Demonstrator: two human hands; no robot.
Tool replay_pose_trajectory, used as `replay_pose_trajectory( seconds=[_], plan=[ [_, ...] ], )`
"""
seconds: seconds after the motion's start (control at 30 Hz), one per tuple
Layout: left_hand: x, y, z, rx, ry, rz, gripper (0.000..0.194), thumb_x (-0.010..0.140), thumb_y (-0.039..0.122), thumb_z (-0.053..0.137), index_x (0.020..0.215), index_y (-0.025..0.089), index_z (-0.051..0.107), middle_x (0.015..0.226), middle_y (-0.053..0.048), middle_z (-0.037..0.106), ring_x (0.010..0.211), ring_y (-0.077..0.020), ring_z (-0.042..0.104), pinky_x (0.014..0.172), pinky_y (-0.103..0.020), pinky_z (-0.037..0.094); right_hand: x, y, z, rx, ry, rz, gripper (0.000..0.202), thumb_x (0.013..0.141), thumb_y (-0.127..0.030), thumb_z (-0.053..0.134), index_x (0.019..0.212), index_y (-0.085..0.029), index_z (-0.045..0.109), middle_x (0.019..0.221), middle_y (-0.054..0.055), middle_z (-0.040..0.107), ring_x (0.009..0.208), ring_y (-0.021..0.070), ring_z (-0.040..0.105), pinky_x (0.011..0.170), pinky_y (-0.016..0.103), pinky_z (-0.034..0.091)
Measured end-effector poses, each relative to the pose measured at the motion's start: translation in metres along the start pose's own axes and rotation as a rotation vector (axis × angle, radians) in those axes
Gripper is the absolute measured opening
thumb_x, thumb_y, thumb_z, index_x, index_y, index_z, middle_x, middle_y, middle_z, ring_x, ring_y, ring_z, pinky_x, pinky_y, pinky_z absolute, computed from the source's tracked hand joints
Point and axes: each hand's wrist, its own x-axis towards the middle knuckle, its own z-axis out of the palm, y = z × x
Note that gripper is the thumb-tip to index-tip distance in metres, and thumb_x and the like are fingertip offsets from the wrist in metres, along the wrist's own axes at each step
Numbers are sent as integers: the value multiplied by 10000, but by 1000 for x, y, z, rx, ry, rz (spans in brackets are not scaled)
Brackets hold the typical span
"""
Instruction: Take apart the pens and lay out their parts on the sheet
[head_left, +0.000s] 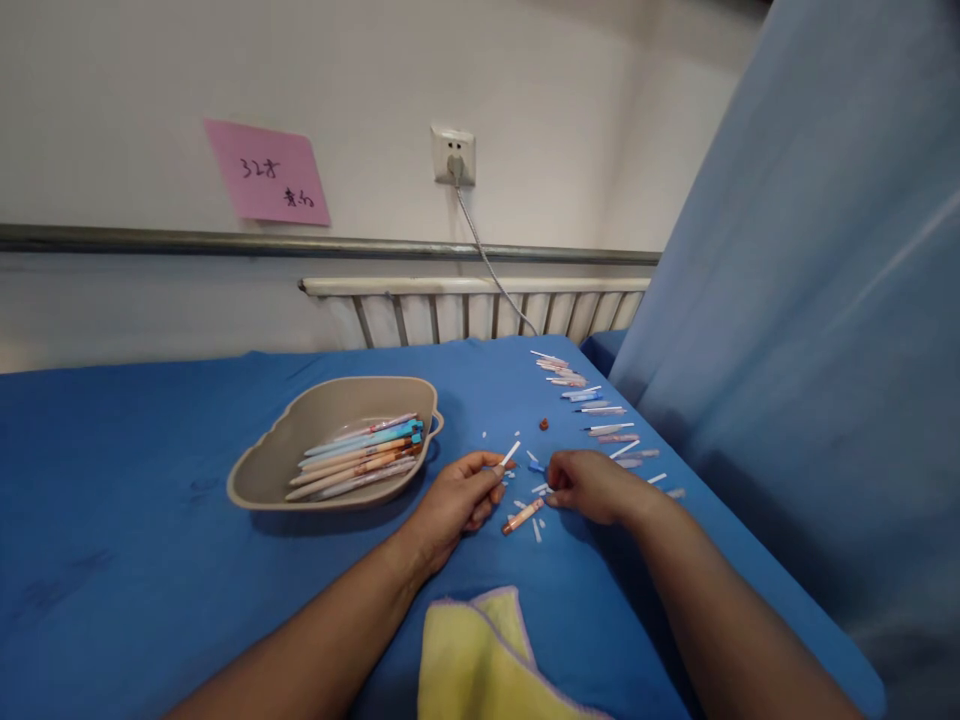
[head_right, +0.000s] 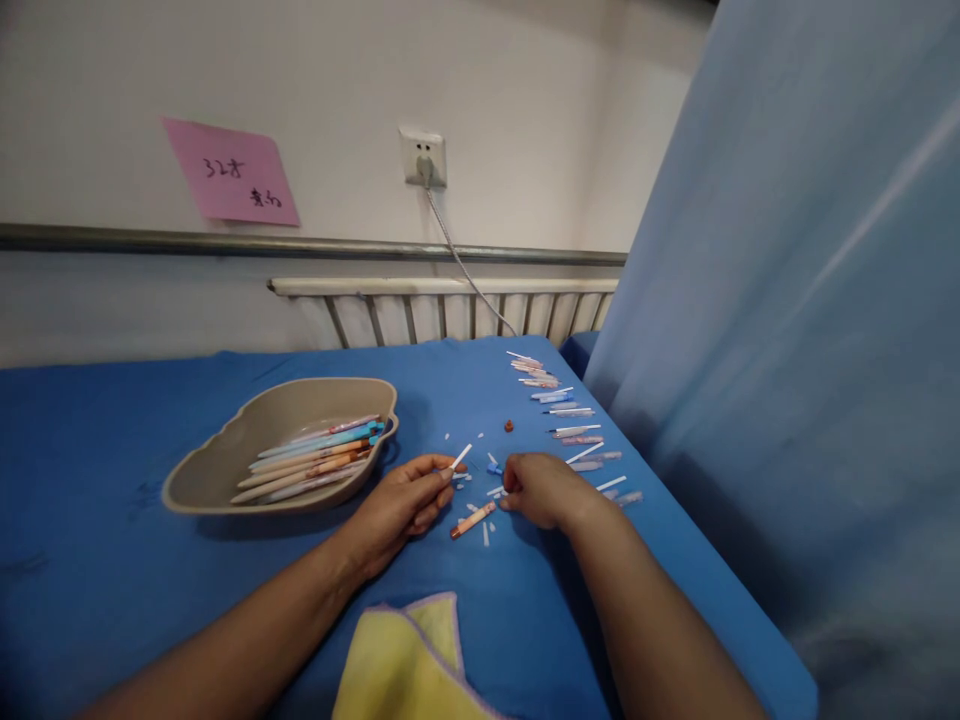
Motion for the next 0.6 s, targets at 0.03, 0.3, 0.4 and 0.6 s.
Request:
replay_pose_trajectory(
  seconds=[0.03, 0.3, 0.4, 0.6],
  plan=[
    [0, 0, 0, -2, -3, 2, 237, 761, 334, 581, 913, 154, 555, 576, 58, 477, 337, -13, 288, 319, -145, 138, 0, -2, 0, -22, -6, 4, 144, 728, -273, 624, 846, -191, 610, 799, 17, 664, 707, 141, 574, 566, 212, 314],
    [1, -1, 1, -3, -12, 7, 239, 763, 336, 580, 914, 152, 559, 586, 51, 500, 348, -18, 319, 321, -148, 172, 0, -6, -2, -101, -3, 34, 83, 772, -217, 565, 798, -180, 634, 818, 62, 671, 763, 180, 589, 607, 246, 311],
    [1, -1, 1, 2, -8, 6, 230, 763, 325, 579, 913, 152, 560, 587, 50, 501, 353, -22, 324, 319, -147, 183, 1, -3, -1, -112, 15, 41, 82, 766, -202, 566, 805, -179, 635, 820, 74, 670, 765, 192, 589, 608, 251, 314],
    [2, -2, 1, -1, -3, 12, 237, 760, 327, 584, 913, 147, 560, 594, 45, 506, 364, -24, 331, 327, -148, 197, 2, 0, 1, -91, 75, 25, 147, 746, -132, 544, 867, -154, 624, 829, 94, 666, 769, 195, 589, 632, 254, 342]
  ],
)
